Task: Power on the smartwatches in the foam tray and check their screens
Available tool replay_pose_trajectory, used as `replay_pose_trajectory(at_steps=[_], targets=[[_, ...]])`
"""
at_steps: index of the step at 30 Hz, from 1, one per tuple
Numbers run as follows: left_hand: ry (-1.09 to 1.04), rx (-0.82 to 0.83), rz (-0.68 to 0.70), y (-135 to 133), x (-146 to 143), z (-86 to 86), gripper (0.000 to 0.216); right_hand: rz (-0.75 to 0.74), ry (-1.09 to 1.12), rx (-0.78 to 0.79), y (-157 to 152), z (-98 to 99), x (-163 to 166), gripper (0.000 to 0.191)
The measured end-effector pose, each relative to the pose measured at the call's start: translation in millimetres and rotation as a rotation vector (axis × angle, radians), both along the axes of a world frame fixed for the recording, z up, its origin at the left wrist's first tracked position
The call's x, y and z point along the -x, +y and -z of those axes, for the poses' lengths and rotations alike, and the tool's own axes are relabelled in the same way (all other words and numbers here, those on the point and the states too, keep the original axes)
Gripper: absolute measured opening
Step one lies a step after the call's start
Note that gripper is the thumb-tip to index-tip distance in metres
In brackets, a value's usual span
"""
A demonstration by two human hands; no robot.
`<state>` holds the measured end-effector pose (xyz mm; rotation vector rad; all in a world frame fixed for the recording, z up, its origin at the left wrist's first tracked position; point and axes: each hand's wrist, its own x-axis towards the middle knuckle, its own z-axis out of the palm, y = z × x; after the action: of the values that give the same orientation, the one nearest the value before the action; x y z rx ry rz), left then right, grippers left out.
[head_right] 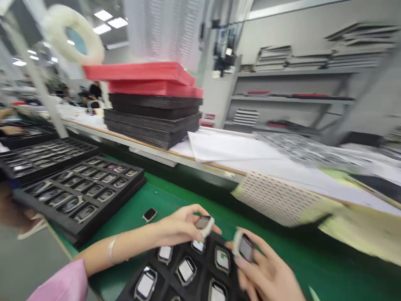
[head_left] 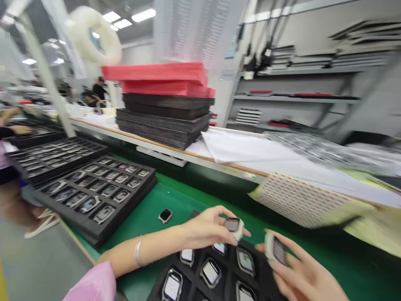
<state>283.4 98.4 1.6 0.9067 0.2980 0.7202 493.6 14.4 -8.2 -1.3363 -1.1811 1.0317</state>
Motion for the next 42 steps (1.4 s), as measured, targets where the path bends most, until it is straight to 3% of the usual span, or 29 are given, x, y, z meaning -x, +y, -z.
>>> replay_pose_trajectory(at_steps=[5, 8, 11, 16, 21, 26, 33, 39, 42], targets=[[0.035, 0.148, -0.075, -16, 2, 10.1, 0.036, -0.091, 0.271, 0.046, -13, -2.5, 26, 0.062], [0.133, 0.171, -0.068, -18, 2, 22.4, 0.045, -0.108, 0.335, 0.057, -18, 5.1, 22, 0.05], [0.188, 0.171, -0.044, -25, 2, 24.5, 0.054, -0.081, 0.323, 0.022, -22, 9.5, 19, 0.039], [0.174, 0.114, 0.077, -42, 0, 15.7, 0.051, -0.024, 0.225, -0.053, -25, 12.7, 19, 0.034], [0.212, -0.014, 0.072, -49, -3, 14.1, 0.038, -0.034, 0.265, -0.084, -34, 7.9, 18, 0.037], [0.252, -0.113, 0.027, -45, -5, 16.1, 0.046, -0.088, 0.258, -0.111, -43, 1.0, 20, 0.035], [0.177, -0.064, 0.021, -49, -2, 18.7, 0.057, -0.048, 0.187, -0.115, -48, -3.6, 25, 0.039], [0.214, -0.082, 0.07, -56, 1, 9.0, 0.067, -0.05, 0.195, -0.136, -60, -28.9, 40, 0.023], [0.24, -0.1, 0.07, -60, 3, 2.2, 0.063, -0.251, 0.334, -0.106, -85, -52.6, 51, 0.031]])
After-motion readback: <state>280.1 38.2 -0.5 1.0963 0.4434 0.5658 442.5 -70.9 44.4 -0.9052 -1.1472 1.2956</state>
